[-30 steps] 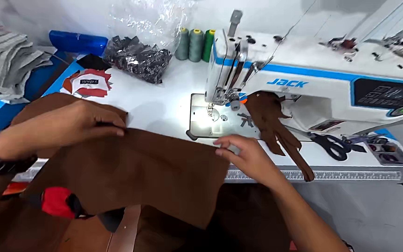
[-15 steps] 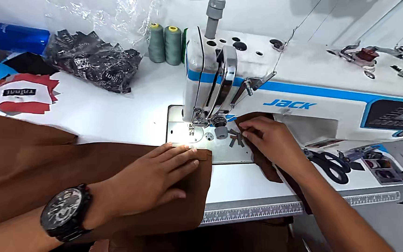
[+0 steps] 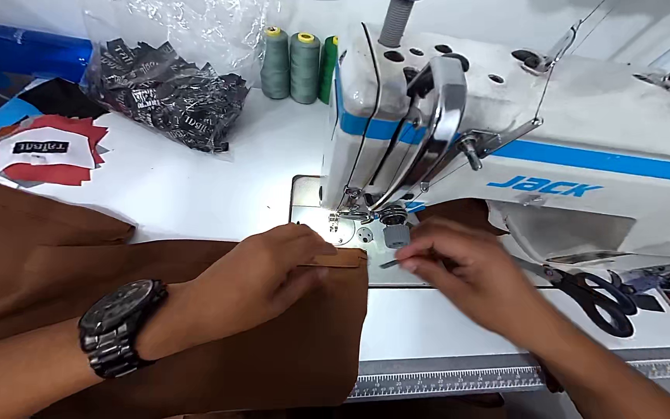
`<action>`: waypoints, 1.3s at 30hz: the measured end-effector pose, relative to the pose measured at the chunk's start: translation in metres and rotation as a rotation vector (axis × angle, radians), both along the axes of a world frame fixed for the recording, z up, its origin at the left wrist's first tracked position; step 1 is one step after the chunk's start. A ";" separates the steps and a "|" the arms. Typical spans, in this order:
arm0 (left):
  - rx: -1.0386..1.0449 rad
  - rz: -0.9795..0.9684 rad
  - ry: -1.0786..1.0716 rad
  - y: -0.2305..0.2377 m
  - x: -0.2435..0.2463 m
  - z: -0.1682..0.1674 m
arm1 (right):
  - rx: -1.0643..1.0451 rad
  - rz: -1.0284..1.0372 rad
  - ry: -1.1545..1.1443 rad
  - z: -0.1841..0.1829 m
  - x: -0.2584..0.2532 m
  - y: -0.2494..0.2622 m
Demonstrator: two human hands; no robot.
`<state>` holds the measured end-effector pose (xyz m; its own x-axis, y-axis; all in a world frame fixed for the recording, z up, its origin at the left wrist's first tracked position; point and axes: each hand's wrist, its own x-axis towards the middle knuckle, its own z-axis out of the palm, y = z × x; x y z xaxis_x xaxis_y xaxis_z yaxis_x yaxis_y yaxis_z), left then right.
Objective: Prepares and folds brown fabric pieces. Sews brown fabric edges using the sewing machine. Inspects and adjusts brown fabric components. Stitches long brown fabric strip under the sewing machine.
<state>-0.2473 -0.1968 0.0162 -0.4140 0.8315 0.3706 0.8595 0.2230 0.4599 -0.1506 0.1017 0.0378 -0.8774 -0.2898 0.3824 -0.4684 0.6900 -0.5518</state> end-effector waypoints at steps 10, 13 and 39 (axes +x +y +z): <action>0.121 0.036 -0.469 0.019 -0.002 -0.003 | 0.423 0.319 0.699 -0.042 -0.032 -0.028; 0.132 0.064 -0.322 0.019 -0.006 -0.006 | 0.282 0.226 0.564 -0.052 -0.037 -0.021; 0.260 0.251 -1.059 0.036 0.022 0.010 | -0.154 0.124 0.260 -0.047 -0.023 -0.041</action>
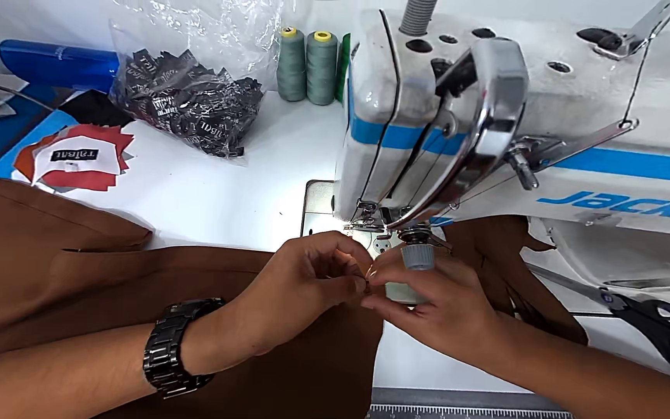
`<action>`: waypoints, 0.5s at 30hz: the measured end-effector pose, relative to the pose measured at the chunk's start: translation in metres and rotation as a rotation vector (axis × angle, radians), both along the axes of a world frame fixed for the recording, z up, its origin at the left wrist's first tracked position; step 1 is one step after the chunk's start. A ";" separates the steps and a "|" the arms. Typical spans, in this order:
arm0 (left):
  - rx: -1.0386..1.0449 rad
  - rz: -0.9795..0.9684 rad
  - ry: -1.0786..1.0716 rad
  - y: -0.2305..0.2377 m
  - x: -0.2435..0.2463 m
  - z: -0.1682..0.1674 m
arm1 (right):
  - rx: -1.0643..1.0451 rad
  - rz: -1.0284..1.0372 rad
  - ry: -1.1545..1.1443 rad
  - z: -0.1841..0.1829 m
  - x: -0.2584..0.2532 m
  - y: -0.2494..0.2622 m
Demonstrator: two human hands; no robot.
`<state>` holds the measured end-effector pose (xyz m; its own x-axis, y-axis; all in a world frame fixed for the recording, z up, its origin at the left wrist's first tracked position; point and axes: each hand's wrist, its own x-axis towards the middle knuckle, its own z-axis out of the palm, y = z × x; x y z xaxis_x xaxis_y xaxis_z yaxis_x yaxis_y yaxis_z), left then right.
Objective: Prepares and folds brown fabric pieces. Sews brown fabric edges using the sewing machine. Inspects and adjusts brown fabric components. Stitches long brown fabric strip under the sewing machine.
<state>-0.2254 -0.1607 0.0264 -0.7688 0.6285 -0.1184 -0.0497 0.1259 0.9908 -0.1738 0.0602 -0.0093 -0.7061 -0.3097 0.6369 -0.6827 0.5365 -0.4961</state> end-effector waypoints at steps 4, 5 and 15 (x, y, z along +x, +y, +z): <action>0.024 0.016 0.002 -0.001 0.002 -0.003 | 0.006 0.006 0.018 -0.001 0.002 -0.001; -0.004 -0.004 0.128 -0.003 0.000 -0.007 | 0.002 0.001 0.009 -0.002 0.001 0.000; -0.240 -0.210 1.293 -0.018 -0.027 -0.033 | 0.250 -0.032 0.083 -0.013 -0.016 0.003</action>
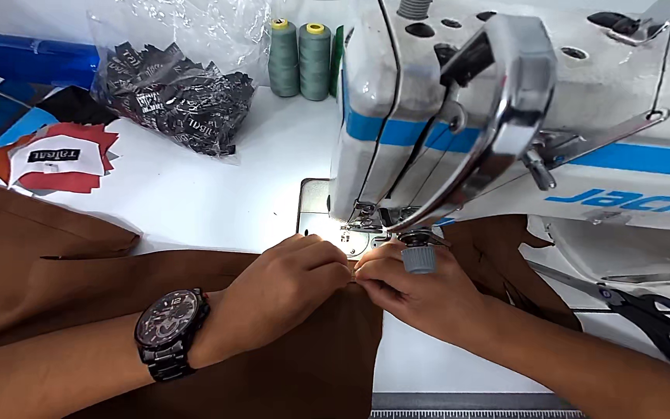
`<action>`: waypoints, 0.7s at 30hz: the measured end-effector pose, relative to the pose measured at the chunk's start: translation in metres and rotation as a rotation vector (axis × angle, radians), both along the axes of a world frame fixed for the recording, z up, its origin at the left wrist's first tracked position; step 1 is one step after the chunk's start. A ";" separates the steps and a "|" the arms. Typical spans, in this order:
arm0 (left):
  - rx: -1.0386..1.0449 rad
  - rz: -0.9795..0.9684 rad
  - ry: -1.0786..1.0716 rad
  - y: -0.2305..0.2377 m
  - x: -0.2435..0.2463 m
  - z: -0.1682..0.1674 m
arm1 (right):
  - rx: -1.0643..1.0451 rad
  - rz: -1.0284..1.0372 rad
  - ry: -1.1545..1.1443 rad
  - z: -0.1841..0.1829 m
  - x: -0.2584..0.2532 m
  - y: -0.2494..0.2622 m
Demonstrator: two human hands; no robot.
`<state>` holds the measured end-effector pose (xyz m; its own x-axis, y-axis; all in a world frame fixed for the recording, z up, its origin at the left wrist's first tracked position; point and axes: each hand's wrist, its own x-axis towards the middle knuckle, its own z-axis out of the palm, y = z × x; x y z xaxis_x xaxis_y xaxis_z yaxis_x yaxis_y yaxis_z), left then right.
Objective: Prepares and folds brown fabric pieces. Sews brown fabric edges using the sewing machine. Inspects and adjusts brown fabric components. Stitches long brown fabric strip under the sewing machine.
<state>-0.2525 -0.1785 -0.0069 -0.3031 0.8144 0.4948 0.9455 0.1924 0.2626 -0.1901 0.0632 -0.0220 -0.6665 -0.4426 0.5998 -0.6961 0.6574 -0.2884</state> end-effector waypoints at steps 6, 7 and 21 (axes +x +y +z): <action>-0.045 -0.023 0.023 -0.007 -0.005 0.000 | 0.178 -0.037 0.001 0.002 0.011 0.005; -0.044 -0.014 0.012 -0.010 -0.006 -0.001 | 0.210 -0.044 -0.017 0.002 0.016 0.007; 0.050 -0.007 -0.111 -0.007 -0.029 -0.007 | 0.310 -0.206 -0.059 0.002 0.015 0.018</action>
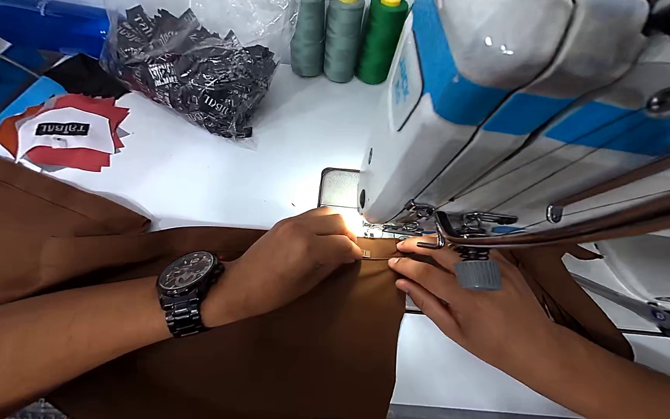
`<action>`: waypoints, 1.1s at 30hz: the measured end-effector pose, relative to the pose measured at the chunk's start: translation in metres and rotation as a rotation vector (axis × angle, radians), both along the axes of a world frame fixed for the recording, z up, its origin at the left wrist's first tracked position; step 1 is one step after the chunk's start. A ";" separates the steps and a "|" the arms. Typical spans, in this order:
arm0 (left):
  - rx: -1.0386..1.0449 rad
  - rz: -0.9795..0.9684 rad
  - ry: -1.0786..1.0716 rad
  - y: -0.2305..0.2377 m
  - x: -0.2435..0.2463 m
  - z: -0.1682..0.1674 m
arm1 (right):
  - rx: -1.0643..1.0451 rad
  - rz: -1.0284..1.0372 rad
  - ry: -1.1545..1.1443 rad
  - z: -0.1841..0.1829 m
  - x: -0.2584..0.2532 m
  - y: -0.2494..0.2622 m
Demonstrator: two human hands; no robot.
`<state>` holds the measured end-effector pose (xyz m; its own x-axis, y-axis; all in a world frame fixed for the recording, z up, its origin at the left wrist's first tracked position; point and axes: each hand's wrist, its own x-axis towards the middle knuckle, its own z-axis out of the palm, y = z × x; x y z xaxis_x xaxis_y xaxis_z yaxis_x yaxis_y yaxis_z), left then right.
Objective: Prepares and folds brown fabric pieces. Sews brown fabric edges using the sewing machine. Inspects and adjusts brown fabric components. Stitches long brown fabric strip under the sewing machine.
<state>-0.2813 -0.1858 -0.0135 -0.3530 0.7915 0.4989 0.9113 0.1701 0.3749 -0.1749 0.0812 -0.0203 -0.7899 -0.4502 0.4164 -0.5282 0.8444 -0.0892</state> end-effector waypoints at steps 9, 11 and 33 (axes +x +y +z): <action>-0.005 0.030 0.032 0.004 -0.001 0.001 | -0.002 -0.013 -0.053 0.006 0.002 -0.001; -0.013 0.032 0.035 0.006 -0.002 0.002 | 0.002 -0.013 -0.056 0.006 0.001 -0.001; -0.092 0.043 0.132 0.005 0.000 0.003 | 0.025 -0.016 -0.057 0.006 0.002 -0.001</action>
<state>-0.2817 -0.1803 -0.0102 -0.3233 0.8219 0.4690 0.9429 0.2378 0.2332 -0.1731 0.0802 -0.0139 -0.8192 -0.4469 0.3594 -0.5091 0.8552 -0.0972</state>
